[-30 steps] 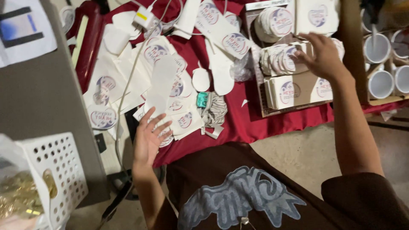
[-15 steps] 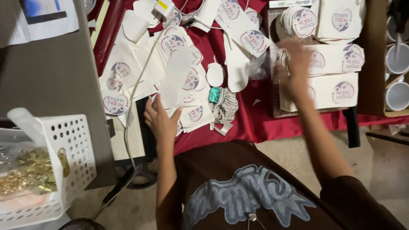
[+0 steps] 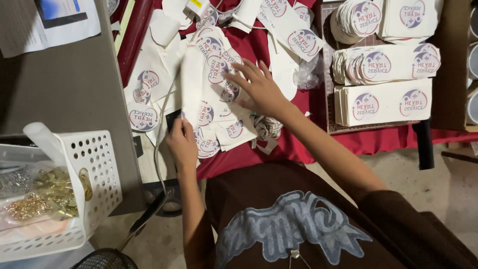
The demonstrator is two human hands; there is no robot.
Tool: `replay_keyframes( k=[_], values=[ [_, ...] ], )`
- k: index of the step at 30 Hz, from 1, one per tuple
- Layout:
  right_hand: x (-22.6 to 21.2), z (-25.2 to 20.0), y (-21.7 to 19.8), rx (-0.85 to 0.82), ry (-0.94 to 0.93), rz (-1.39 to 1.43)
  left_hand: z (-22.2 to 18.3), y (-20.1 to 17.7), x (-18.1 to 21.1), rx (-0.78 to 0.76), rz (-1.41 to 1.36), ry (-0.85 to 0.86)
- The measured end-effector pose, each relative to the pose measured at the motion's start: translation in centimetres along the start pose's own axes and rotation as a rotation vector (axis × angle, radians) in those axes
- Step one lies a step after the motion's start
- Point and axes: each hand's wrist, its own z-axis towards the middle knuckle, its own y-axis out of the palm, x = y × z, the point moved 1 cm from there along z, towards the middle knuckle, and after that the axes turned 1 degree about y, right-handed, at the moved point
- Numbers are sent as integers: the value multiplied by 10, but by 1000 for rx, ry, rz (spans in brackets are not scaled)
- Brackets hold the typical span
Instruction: Sorting and stacking printed paper cards or stickers in a print shop environment.
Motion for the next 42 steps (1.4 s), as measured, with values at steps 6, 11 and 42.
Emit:
replay_keyframes(
  k=[6, 11, 42],
  values=[
    [9, 37, 6, -136, -30, -68, 6, -7, 8, 23, -45, 11],
    [25, 50, 16, -10, 151, 242, 8, 3, -17, 155, -188, 10],
    [56, -4, 4, 279, 840, 1112, 4, 32, -24, -82, -1132, -333]
  ],
)
